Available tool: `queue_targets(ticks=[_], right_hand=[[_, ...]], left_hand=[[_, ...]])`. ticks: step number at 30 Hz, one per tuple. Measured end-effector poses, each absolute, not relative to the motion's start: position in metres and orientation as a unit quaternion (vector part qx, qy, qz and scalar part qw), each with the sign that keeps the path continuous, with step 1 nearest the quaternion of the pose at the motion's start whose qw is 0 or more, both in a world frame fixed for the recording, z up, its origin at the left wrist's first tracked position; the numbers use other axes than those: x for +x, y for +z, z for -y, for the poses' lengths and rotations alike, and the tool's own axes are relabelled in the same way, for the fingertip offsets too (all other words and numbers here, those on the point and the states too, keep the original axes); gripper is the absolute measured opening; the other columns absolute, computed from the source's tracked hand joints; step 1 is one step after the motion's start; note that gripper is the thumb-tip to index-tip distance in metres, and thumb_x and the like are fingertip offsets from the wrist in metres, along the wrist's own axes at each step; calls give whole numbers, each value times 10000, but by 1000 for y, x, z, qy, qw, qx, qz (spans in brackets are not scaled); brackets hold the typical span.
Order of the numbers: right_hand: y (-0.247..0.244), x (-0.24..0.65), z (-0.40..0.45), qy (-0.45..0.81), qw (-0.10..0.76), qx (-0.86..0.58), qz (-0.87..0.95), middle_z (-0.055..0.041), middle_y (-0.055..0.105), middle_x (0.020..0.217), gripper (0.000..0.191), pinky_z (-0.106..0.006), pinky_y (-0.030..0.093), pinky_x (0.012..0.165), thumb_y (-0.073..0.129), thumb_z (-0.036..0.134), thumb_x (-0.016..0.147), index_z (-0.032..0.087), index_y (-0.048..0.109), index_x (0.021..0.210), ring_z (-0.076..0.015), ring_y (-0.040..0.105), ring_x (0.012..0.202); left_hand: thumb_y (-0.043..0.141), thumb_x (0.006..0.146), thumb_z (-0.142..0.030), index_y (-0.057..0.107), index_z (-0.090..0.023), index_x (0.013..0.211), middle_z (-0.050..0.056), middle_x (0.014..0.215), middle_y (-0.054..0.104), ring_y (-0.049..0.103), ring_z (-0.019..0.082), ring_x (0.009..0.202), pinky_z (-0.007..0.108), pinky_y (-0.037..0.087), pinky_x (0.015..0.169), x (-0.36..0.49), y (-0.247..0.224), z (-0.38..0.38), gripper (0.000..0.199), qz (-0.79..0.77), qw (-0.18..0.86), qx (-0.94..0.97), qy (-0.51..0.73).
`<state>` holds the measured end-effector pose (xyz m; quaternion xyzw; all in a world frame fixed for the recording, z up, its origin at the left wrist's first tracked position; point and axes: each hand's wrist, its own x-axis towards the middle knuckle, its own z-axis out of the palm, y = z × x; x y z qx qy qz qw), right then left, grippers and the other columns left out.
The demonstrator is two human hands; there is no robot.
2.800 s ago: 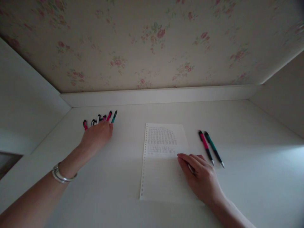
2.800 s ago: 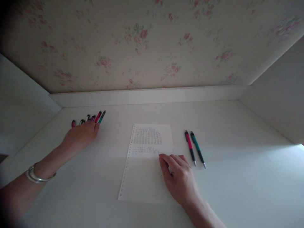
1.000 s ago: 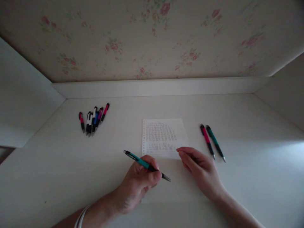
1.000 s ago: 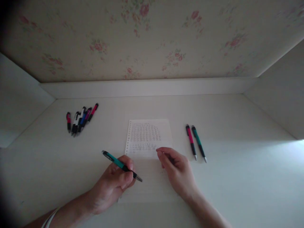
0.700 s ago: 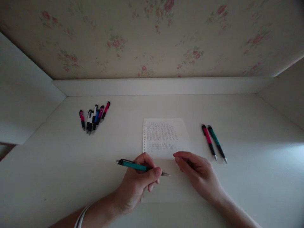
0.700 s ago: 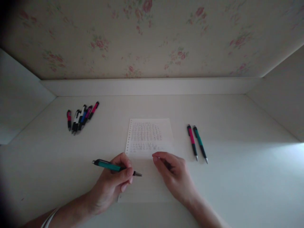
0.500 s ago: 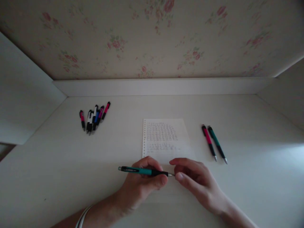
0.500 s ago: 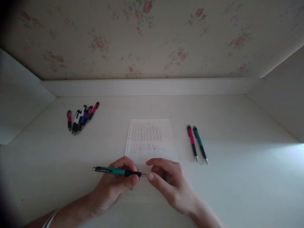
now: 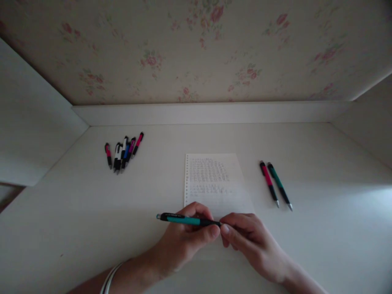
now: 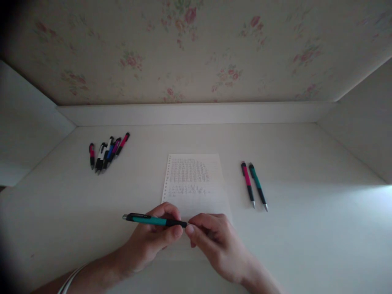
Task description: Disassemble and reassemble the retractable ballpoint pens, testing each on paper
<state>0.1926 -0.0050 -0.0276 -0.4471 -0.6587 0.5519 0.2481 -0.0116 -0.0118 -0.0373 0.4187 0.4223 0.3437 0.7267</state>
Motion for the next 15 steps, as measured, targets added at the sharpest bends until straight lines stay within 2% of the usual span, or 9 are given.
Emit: queue_targets(ticks=[2, 5, 9, 12, 15], right_hand=[[-28, 195, 5, 556, 242, -446, 659, -11, 573, 622, 516, -253, 343, 530, 501, 544, 1006, 155, 675, 713, -121, 499, 574], [-28, 198, 5, 567, 233, -439, 656, -6, 543, 599, 548, -261, 325, 531, 497, 579, 996, 160, 660, 684, -127, 481, 579], [-28, 198, 4, 570, 230, -430, 661, 22, 451, 568, 595, -265, 299, 530, 440, 634, 1000, 181, 536, 625, -118, 424, 565], [-26, 196, 4, 570, 227, -426, 665, 47, 352, 558, 602, -264, 265, 515, 386, 646, 1014, 203, 402, 606, -104, 342, 543], [-23, 195, 5, 614, 205, -417, 638, 48, 362, 549, 589, -258, 261, 499, 374, 618, 1032, 207, 392, 610, -95, 324, 522]], left_hand=[[652, 912, -571, 534, -210, 836, -85, 615, 382, 313, 94, 547, 235, 275, 525, -13, -33, 13, 387, -433, 687, 482, 329], [485, 1006, -501, 499, -202, 700, -56, 624, 372, 372, 128, 621, 274, 318, 613, -14, -25, 15, 428, -453, 599, 598, 279], [430, 1009, -448, 454, -214, 677, -40, 638, 416, 437, 149, 657, 292, 349, 664, -15, -17, 18, 407, -451, 571, 647, 225], [428, 1009, -480, 463, -219, 684, -24, 667, 461, 476, 162, 687, 298, 372, 696, -14, -18, 20, 419, -455, 565, 649, 232], [417, 1014, -554, 498, -219, 662, -16, 648, 459, 496, 170, 668, 303, 385, 692, -12, -21, 22, 492, -446, 567, 643, 256]])
